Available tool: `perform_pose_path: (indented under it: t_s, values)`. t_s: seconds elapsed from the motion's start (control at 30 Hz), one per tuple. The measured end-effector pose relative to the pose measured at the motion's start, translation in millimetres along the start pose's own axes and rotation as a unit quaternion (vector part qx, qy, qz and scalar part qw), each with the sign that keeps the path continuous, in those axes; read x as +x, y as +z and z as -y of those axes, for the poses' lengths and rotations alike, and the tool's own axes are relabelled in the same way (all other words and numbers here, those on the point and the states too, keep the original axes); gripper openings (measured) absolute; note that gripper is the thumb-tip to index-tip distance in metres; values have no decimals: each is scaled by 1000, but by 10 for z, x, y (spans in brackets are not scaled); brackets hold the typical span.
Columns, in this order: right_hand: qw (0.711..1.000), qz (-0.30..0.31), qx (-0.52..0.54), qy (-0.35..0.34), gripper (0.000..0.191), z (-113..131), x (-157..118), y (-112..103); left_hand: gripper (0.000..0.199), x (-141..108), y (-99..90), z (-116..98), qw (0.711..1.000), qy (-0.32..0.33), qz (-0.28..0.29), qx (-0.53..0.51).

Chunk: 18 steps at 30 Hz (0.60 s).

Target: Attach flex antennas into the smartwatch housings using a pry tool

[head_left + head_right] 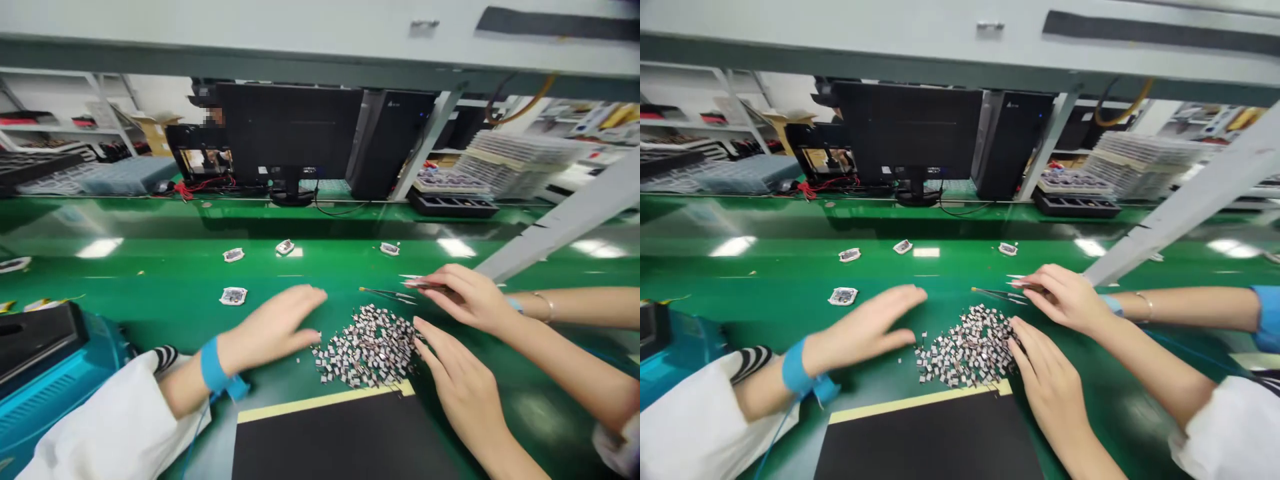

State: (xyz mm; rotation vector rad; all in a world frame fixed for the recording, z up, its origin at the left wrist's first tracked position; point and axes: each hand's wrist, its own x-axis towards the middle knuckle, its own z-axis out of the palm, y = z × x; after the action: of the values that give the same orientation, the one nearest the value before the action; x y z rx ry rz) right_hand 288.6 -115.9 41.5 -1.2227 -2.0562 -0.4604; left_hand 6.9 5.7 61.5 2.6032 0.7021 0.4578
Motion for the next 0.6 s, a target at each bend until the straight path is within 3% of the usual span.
perform_pose_path:
  t_s: [0.03, 0.1, 0.2, 0.27, 0.3, 0.37, 0.47, 0.6]
  values:
    - [999, 3, -36, 19, 45, 109, -130, -8, 60, -12, 118, -168, 994, 84, 64, 39]
    - [995, 44, -82, 27, 49, 172, -270, -47, 64, -11, 347, -387, 970, 189, 123, 87]
    - [995, 93, -41, 6, 34, -141, -218, -147, 55, 71, 584, -467, 946, 270, 137, 118]
    - [992, 119, -33, 4, 18, -458, -141, -188, 50, 151, 662, -444, 940, 287, 134, 128]
    - [982, 186, -7, -30, 17, -595, -125, -187, 49, 188, 686, -432, 939, 290, 131, 133]
    - [962, 270, 21, 28, 31, -773, -155, -142, 47, 245, 724, -418, 937, 294, 127, 141]
    - [943, 317, 40, 93, 43, -819, -269, -23, 45, 302, 776, -412, 929, 317, 118, 153]
    - [940, 325, 34, 101, 45, -722, -275, 117, 49, 358, 794, -377, 919, 329, 119, 181]
